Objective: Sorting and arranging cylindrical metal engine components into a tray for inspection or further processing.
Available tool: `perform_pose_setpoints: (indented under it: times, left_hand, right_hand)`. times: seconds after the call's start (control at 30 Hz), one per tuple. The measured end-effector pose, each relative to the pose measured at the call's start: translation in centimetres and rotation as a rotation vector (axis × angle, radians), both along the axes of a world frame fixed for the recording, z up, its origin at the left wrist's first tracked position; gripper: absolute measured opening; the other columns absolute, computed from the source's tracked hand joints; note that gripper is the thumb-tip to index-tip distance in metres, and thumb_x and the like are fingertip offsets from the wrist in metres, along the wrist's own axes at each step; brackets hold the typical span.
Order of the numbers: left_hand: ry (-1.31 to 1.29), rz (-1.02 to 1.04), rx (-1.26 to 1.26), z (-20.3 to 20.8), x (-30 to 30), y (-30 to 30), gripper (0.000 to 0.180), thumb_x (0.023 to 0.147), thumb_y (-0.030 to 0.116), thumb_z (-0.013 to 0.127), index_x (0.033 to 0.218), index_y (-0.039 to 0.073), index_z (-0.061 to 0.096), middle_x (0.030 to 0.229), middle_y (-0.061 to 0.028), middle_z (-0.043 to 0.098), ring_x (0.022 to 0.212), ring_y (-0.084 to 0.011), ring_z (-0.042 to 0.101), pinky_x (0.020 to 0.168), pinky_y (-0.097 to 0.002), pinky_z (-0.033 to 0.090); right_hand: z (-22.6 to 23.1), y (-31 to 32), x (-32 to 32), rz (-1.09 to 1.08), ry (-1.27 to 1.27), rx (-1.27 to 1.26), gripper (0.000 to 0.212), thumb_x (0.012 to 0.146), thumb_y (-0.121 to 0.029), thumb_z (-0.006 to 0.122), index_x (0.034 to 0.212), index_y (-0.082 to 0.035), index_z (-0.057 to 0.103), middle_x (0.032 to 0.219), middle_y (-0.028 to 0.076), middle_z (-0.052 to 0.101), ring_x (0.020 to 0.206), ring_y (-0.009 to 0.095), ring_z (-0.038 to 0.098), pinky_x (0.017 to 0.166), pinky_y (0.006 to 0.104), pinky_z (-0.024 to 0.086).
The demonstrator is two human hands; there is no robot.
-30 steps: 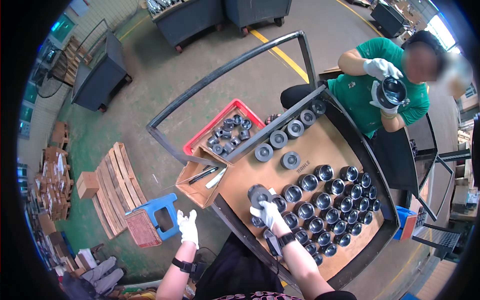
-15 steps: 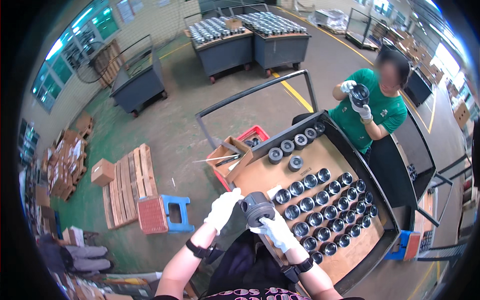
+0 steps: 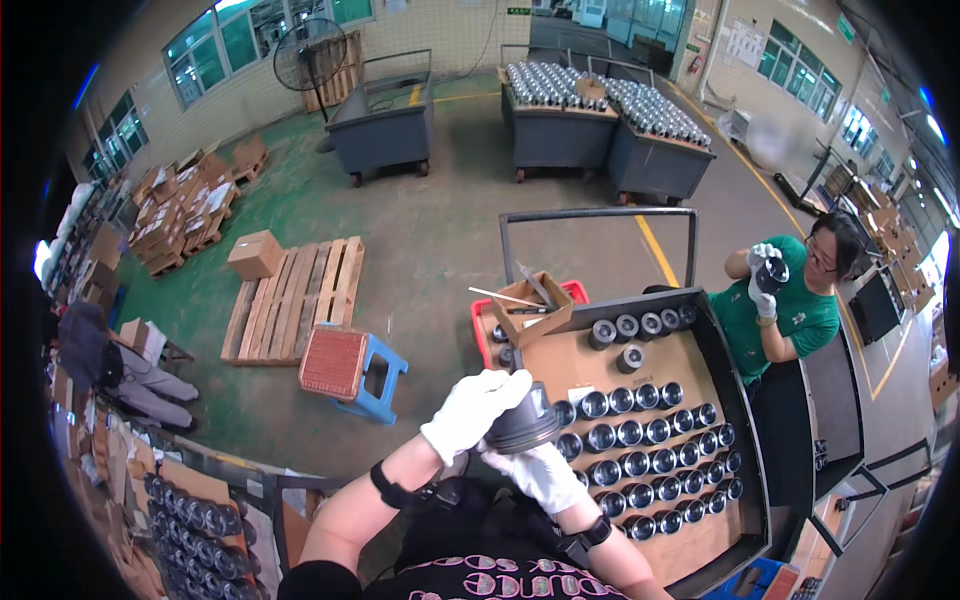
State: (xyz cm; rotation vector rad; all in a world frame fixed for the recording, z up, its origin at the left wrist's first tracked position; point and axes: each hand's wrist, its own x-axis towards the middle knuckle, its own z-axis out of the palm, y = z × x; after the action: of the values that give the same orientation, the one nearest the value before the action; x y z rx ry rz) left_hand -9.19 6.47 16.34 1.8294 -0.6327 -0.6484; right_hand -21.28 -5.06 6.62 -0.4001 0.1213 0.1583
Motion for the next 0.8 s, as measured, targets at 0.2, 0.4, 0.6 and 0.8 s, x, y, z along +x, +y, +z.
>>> perform_pose_setpoints:
  times: [0.2,0.4,0.6,0.8]
  left_hand:
    - [0.119,0.176,-0.195,-2.1,0.5,3.5,0.029,0.097,0.020,0.058,0.117,0.000,0.065,0.109,-0.0089,0.066,0.105,-0.0174,0.060,0.096,-0.0313,0.045]
    - [0.417,0.281,-0.586,-5.2,-1.3,4.0,0.041,0.097,0.010,0.051,0.136,0.001,0.046,0.130,-0.0131,0.056,0.123,-0.0218,0.051,0.109,-0.0338,0.034]
    - [1.034,0.124,-0.979,-8.3,-2.3,3.0,0.045,0.100,0.019,0.034,0.141,0.002,0.044,0.137,-0.0157,0.053,0.126,-0.0295,0.052,0.110,-0.0438,0.040]
    - [1.081,0.173,-0.928,-7.1,-3.8,2.2,0.044,0.101,0.020,0.034,0.141,0.003,0.044,0.137,-0.0150,0.053,0.124,-0.0283,0.054,0.108,-0.0429,0.042]
  right_hand:
    - [1.1,1.5,1.6,-0.090,-0.041,-0.107,0.056,0.088,-0.010,0.068,0.136,0.000,0.042,0.131,0.015,0.054,0.118,0.030,0.057,0.104,0.0482,0.048]
    - [2.1,0.4,2.1,-0.373,0.000,-0.761,0.066,0.088,0.002,0.061,0.148,-0.010,0.036,0.134,0.013,0.054,0.121,0.026,0.055,0.103,0.0406,0.046]
    - [6.2,2.0,0.4,-0.628,-0.121,-1.590,0.072,0.076,0.007,0.063,0.143,-0.008,0.046,0.127,0.015,0.059,0.118,0.031,0.056,0.100,0.0370,0.045]
    - [6.5,1.9,-1.2,-0.624,-0.107,-1.756,0.071,0.077,0.006,0.061,0.144,-0.007,0.045,0.130,0.016,0.059,0.120,0.029,0.056,0.102,0.0355,0.044]
